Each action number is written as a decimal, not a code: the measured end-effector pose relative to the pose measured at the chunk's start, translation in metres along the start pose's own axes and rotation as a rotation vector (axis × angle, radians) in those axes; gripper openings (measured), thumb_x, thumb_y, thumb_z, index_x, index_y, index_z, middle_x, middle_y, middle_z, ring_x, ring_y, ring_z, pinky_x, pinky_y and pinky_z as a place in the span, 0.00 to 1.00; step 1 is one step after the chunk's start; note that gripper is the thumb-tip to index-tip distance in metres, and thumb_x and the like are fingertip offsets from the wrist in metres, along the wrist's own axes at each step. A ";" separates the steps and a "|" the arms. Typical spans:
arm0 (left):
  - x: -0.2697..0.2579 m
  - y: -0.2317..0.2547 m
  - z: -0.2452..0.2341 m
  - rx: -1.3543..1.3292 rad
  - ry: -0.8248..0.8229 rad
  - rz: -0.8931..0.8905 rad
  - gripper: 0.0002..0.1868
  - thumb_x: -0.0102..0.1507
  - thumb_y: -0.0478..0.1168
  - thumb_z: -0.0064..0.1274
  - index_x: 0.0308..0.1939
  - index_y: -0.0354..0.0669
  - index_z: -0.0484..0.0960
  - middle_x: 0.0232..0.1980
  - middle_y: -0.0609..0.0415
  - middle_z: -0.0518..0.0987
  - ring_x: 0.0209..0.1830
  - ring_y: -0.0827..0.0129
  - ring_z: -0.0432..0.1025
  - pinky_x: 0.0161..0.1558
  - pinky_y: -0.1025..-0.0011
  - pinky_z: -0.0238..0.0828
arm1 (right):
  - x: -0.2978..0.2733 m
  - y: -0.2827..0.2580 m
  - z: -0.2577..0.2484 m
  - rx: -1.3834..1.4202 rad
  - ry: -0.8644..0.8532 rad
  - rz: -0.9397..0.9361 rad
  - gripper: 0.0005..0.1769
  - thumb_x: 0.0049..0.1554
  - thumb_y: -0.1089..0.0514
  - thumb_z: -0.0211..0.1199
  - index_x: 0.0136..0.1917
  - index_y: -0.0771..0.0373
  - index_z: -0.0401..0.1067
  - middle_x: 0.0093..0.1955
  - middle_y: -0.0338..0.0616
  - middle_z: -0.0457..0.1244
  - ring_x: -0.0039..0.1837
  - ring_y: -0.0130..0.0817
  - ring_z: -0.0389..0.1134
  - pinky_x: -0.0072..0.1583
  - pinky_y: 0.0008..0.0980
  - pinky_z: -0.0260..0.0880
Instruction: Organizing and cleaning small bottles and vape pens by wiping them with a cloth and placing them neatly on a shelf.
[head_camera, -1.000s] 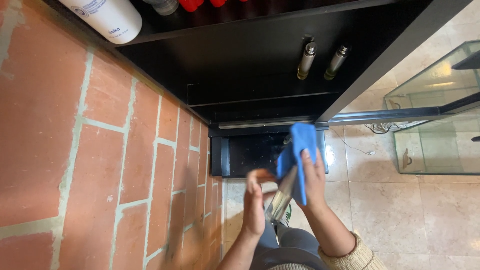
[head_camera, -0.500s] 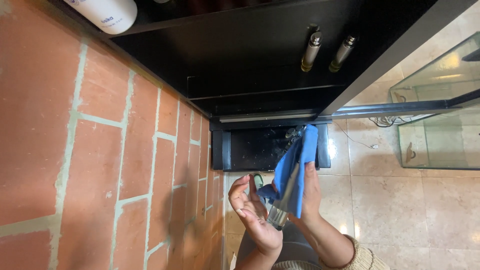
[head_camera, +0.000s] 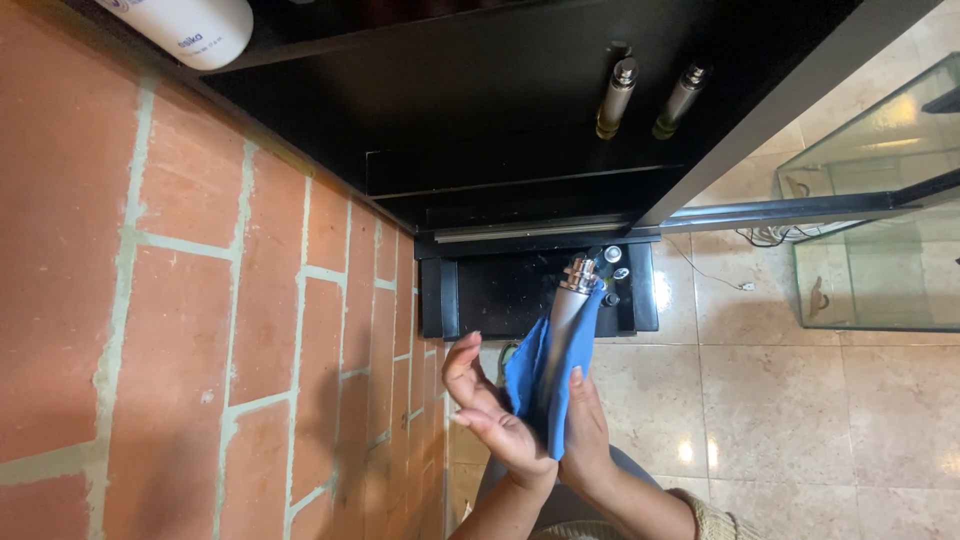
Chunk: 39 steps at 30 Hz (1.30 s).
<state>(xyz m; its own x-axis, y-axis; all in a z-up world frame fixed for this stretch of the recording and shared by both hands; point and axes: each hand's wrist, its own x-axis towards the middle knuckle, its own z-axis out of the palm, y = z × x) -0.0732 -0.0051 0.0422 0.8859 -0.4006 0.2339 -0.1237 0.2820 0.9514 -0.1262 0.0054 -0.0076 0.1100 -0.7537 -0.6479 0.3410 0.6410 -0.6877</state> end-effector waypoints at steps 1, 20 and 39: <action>-0.002 -0.004 -0.002 0.003 0.001 -0.001 0.38 0.76 0.66 0.18 0.60 0.38 0.73 0.61 0.48 0.74 0.67 0.60 0.68 0.74 0.64 0.60 | 0.005 -0.003 -0.003 -0.001 0.000 0.003 0.36 0.63 0.40 0.44 0.74 0.65 0.67 0.70 0.54 0.68 0.72 0.44 0.68 0.74 0.42 0.67; 0.049 -0.025 -0.003 0.027 -0.764 -0.410 0.33 0.64 0.46 0.65 0.70 0.42 0.71 0.64 0.46 0.71 0.69 0.58 0.65 0.75 0.53 0.50 | 0.033 -0.022 -0.017 0.193 -0.243 0.042 0.32 0.61 0.49 0.55 0.71 0.72 0.65 0.65 0.64 0.64 0.64 0.54 0.66 0.68 0.47 0.67; 0.052 -0.031 -0.013 0.314 -0.738 0.129 0.23 0.58 0.45 0.71 0.50 0.30 0.86 0.68 0.45 0.75 0.78 0.45 0.59 0.78 0.45 0.42 | 0.055 -0.029 -0.001 -0.155 -0.150 0.059 0.25 0.61 0.50 0.59 0.54 0.77 0.78 0.50 0.70 0.70 0.52 0.56 0.70 0.62 0.52 0.71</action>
<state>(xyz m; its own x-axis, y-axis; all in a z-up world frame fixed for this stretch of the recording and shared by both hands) -0.0171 -0.0233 0.0218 0.3467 -0.8840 0.3135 -0.4216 0.1517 0.8940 -0.1312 -0.0549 -0.0237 0.2673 -0.7199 -0.6406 0.1838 0.6906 -0.6994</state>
